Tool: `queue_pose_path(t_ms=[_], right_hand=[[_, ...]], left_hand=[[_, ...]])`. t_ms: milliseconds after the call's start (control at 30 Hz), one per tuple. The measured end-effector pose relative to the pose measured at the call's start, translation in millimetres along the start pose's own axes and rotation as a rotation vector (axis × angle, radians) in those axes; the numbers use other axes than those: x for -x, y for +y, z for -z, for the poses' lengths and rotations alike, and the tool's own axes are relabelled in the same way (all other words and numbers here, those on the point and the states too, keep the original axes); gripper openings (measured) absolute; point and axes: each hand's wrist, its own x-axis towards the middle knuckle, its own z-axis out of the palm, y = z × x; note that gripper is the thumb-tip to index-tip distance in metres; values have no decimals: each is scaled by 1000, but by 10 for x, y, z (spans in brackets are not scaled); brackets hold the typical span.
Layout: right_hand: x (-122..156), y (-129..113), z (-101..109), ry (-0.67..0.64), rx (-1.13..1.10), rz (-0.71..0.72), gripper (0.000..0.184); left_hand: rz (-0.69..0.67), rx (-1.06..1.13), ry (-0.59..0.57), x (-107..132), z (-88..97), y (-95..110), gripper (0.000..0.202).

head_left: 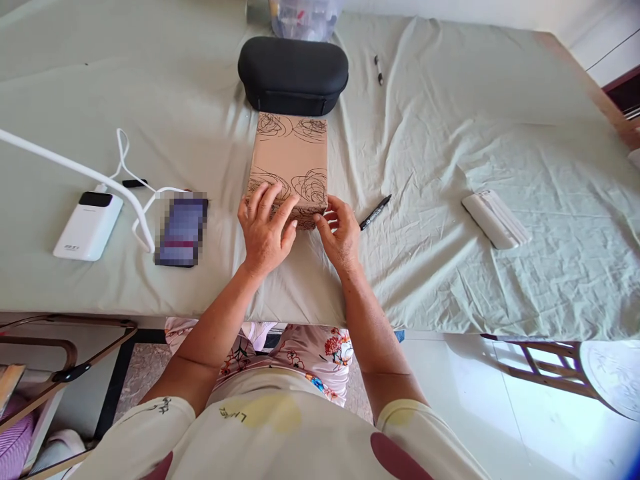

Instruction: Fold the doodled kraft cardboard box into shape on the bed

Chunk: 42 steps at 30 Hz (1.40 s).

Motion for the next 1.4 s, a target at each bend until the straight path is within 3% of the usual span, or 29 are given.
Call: queue_pose_path(t_ms=[233, 333, 500, 633, 933, 1100, 1400], right_hand=[[3, 102, -73, -59, 94, -65, 54], [17, 96, -66, -65, 120, -21, 51], [99, -5, -102, -2, 198, 181, 46], [143, -47, -161, 43, 250, 254, 47], [138, -110, -170, 1, 187, 218, 48], [122, -152, -181, 4, 190, 221, 48], [57, -156, -65, -75, 183, 361, 68]], left_hand=[[-23, -2, 19, -1, -37, -41, 38], [-14, 20, 37, -1, -51, -63, 40], [86, 42, 118, -30, -59, -76, 75], [167, 20, 136, -63, -77, -57, 96], [185, -7, 155, -82, -99, -58, 108], [196, -6, 144, -92, -103, -66, 102], [202, 139, 214, -66, -59, -285, 102]])
